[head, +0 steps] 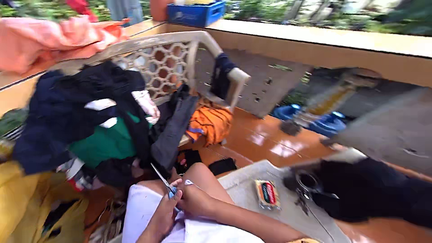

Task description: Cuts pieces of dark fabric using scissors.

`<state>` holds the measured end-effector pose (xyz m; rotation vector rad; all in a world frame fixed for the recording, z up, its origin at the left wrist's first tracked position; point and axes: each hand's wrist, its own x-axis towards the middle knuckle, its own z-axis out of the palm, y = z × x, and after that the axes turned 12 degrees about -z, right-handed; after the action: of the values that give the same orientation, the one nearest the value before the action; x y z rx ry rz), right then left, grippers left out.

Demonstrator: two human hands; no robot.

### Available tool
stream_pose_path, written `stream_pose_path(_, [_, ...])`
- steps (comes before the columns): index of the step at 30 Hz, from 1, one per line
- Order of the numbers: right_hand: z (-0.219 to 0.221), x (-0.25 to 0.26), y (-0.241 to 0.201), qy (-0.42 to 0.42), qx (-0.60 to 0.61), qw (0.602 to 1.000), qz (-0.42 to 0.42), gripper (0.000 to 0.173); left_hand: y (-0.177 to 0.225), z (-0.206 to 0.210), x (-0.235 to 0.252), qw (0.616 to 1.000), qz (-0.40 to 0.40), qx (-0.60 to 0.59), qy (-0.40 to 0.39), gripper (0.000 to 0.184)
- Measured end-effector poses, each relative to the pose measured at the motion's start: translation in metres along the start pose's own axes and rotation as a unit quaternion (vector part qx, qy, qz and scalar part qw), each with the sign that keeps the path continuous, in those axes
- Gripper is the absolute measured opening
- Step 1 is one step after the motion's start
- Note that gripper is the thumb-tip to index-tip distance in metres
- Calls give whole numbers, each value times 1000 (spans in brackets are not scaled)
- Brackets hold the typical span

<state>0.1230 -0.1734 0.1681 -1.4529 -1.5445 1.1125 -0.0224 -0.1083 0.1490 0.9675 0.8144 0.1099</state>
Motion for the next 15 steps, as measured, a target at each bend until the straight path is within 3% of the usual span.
stream_pose_path(3, [-4,-23,-1,42,10,999,-1,31,-6,11,14,998,9,-38,-44,39])
stream_pose_path(5, [-3,-42,-2,87,48,995,-4,36,-8,10,21,996,14,-68,-56,34])
stream_pose_path(8, [-4,-75,0,309,95,946,-25,30,-5,-5,31,989,8,-140,-51,44])
stream_pose_path(10, [-16,-101,12,502,147,851,40,29,-8,-27,37,989,10,-147,-32,47])
stream_pose_path(12, [-35,-136,40,670,165,712,131,33,-14,-49,38,991,-8,-137,0,47])
stream_pose_path(13, [-46,-158,57,726,147,649,175,40,-16,-57,38,989,-31,-140,22,47])
stream_pose_path(15, [-63,-206,91,789,91,558,239,58,-17,-64,36,982,-80,-158,65,45])
